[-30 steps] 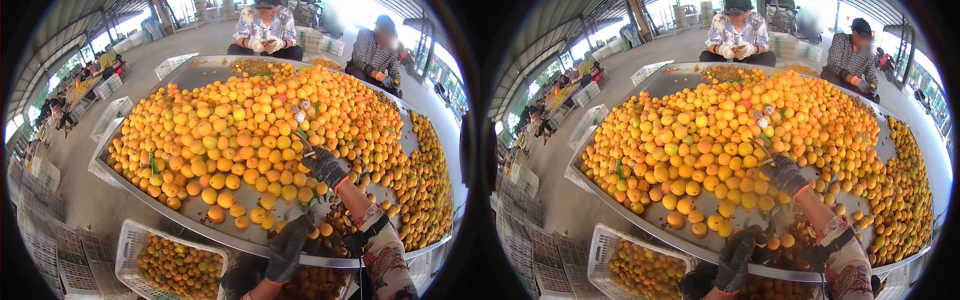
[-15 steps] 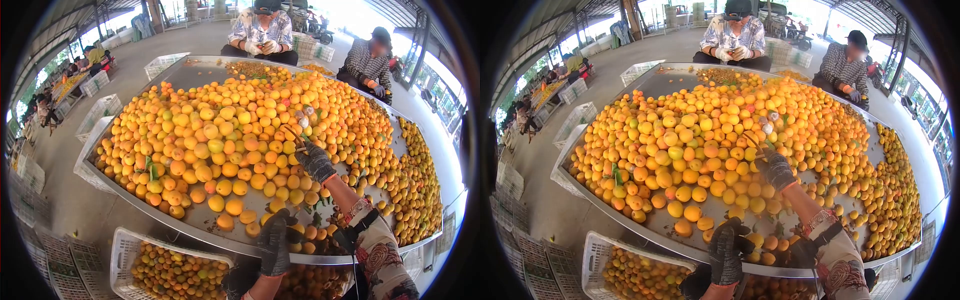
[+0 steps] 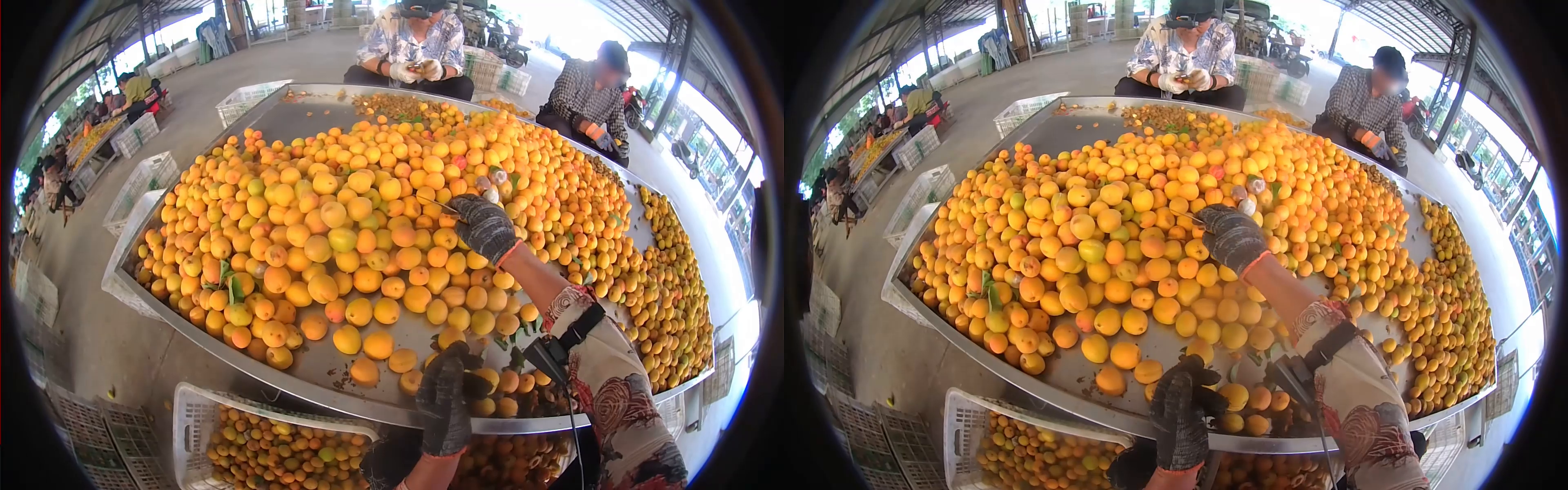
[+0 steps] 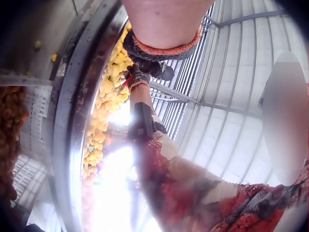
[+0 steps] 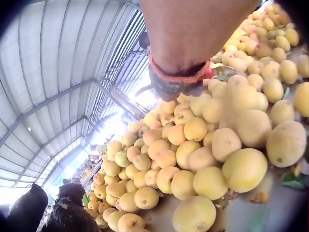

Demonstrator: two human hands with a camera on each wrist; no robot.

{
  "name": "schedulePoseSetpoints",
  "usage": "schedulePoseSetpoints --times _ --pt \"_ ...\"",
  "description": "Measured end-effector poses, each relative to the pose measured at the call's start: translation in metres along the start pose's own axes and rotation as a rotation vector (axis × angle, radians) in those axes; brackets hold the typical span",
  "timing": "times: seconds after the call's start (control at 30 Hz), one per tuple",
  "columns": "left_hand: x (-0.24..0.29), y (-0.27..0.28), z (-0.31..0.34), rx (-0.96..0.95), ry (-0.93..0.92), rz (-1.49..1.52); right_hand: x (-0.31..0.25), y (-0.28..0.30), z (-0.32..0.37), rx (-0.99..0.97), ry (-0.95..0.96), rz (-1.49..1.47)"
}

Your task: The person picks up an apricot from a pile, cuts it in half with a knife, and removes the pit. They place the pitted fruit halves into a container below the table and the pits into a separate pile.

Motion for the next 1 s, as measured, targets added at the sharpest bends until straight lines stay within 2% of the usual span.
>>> schedulePoseSetpoints --times 0.1,0.13,0.2,0.23,0.3,0.4,0.6,0.67,0.73,0.8,0.87,0.9,1.0 --pt "0.002 0.000 0.001 0.000 0.053 0.059 -0.010 -0.005 -0.013 -0.169 -0.042 -0.084" --pt "0.002 -0.001 0.001 0.000 0.044 0.045 -0.001 -0.012 -0.014 -0.167 -0.044 -0.086" --pt "0.004 -0.001 0.001 -0.001 0.035 0.025 0.021 -0.034 -0.014 -0.207 0.085 0.094" --pt "0.006 -0.002 0.001 0.005 0.046 0.043 0.013 -0.030 -0.015 -0.208 0.084 0.093" --pt "0.004 -0.003 0.001 0.014 0.060 0.060 -0.002 -0.026 -0.014 -0.409 0.057 0.333" --pt "-0.001 -0.001 0.001 0.011 0.074 0.011 0.002 -0.015 -0.010 -0.414 0.066 0.345" --pt "0.008 -0.006 0.003 0.001 0.072 -0.011 0.014 0.010 0.046 -0.534 -0.047 0.089" --pt "0.008 -0.007 0.004 0.013 0.052 0.026 0.016 0.024 0.063 -0.492 -0.043 0.005" --pt "0.007 -0.009 0.006 0.019 0.056 -0.001 0.012 0.038 0.079 -0.585 -0.197 -0.062" --pt "0.009 -0.009 0.007 0.027 0.019 -0.002 0.010 0.051 0.085 -0.592 -0.223 -0.099" --pt "0.006 -0.008 0.006 0.027 -0.004 0.006 0.010 0.064 0.090 -0.452 -0.699 -0.538" --pt "0.005 -0.007 0.006 0.031 -0.004 0.001 0.004 0.070 0.094 -0.360 -0.788 -0.681" --pt "0.010 -0.009 0.011 0.044 0.004 0.003 0.001 0.064 0.105 -0.399 -0.719 -0.614"
Point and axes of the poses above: each hand's wrist, its own z-axis away from the middle knuckle, its own y-axis out of the back of the hand, x = y × z, the point moved 2 cm from there along -z, towards the middle knuckle, and after that the axes turned 13 degrees about -z, right-handed, at the moved point
